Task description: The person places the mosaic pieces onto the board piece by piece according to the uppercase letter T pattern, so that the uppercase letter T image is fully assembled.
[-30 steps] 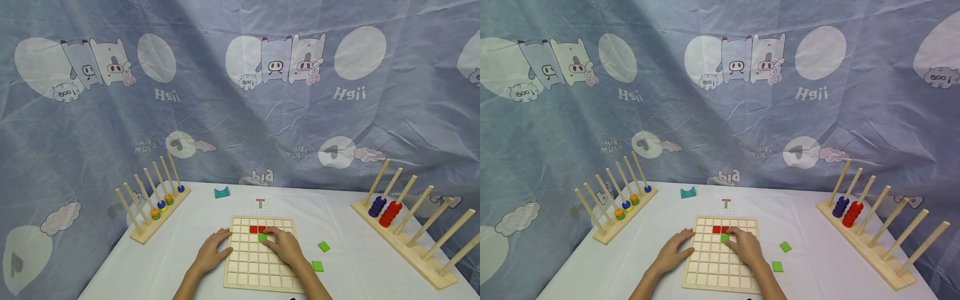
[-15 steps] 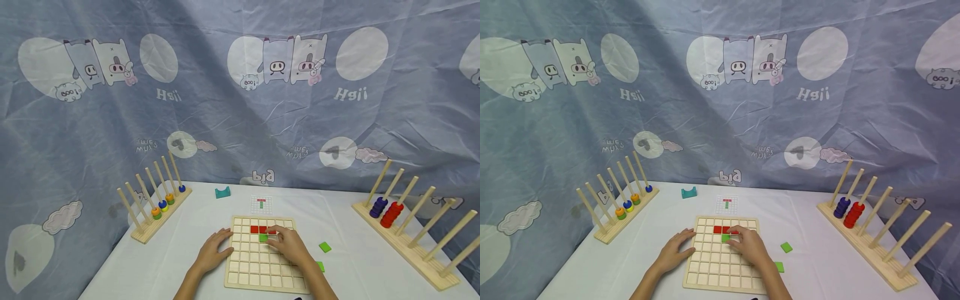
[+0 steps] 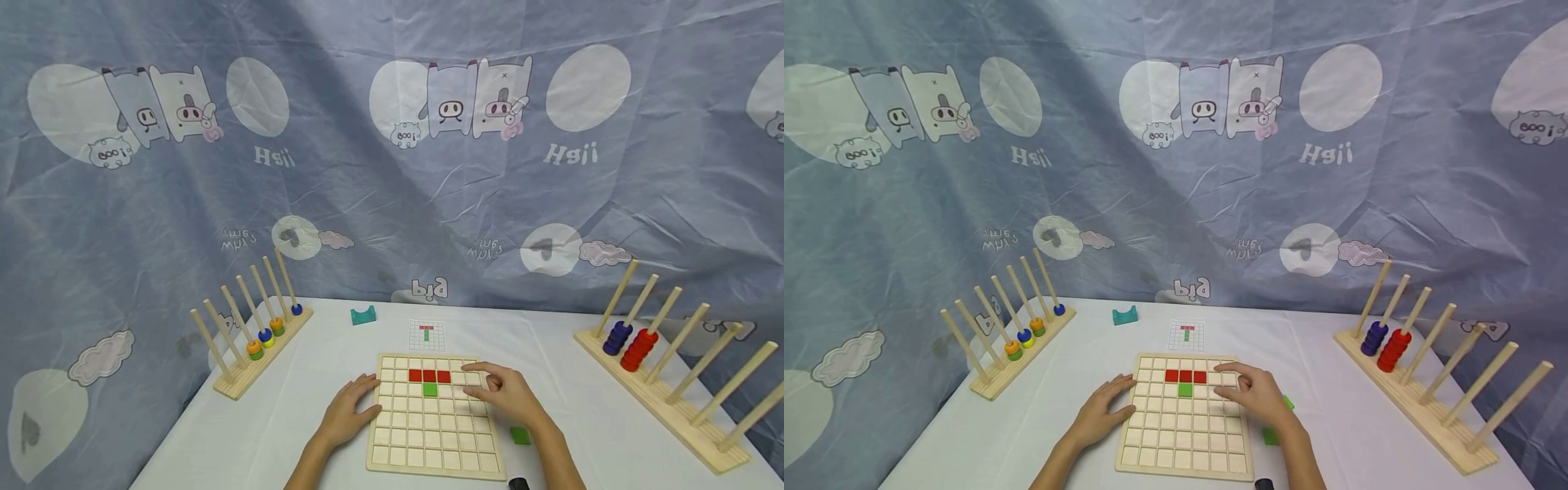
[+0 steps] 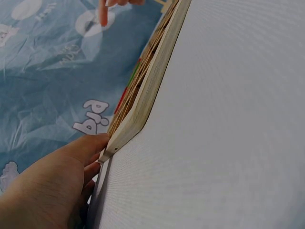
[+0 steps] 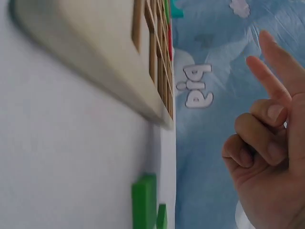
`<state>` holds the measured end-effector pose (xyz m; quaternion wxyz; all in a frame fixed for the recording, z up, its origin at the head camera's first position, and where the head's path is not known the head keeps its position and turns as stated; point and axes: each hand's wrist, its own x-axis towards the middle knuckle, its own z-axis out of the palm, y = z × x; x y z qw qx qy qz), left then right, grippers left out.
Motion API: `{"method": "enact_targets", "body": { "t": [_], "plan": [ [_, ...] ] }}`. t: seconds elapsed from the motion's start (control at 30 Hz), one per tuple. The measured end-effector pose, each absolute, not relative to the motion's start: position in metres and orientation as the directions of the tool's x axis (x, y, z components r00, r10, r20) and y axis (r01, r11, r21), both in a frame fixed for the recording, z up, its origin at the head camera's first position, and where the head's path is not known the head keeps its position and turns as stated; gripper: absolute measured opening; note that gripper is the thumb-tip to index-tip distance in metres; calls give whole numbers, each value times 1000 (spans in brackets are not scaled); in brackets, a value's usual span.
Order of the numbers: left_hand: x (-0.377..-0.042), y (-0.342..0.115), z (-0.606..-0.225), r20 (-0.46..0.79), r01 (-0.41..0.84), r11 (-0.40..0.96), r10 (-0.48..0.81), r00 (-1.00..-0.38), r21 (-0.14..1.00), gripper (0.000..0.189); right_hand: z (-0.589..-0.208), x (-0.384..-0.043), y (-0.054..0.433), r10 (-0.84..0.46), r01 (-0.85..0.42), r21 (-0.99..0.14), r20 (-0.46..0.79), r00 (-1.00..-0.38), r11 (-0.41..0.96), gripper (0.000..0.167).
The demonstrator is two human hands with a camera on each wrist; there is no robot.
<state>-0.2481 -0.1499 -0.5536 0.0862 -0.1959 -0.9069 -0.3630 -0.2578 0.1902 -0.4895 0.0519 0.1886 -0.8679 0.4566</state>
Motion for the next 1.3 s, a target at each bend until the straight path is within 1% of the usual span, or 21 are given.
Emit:
{"method": "enact_targets", "body": {
  "t": [0.2,0.37,0.6,0.7,0.83,0.97,1.2,1.3],
  "plan": [
    [-248,-150,-554,285,408,661,292,-913,630,50,-480,-253,217,-217,-342,-789,266,-939,510,40],
    [-248,-150,-554,294,411,660,288,-911,629,50,-477,-249,240,-186,-340,-791,285,-940,509,40],
    [-249,-150,-555,291,409,661,288,-912,629,50,-476,-243,267,-48,-273,-785,298,-953,556,41],
    [-248,-150,-554,287,406,664,288,-914,628,50,-463,-232,270,-12,-259,-792,304,-953,553,41],
    [-249,-150,-554,284,405,662,289,-914,631,50,-456,-226,275,9,-246,-803,298,-954,544,41],
    [-249,-150,-555,285,406,663,289,-914,629,50,-471,-234,286,27,-220,-800,283,-959,559,42],
    [-249,-150,-556,283,405,663,290,-914,630,50,-456,-224,279,31,-234,-799,301,-953,553,40],
    [-249,-150,-555,284,408,661,292,-913,630,50,-462,-227,282,38,-226,-804,294,-955,550,41]
  ]
}}
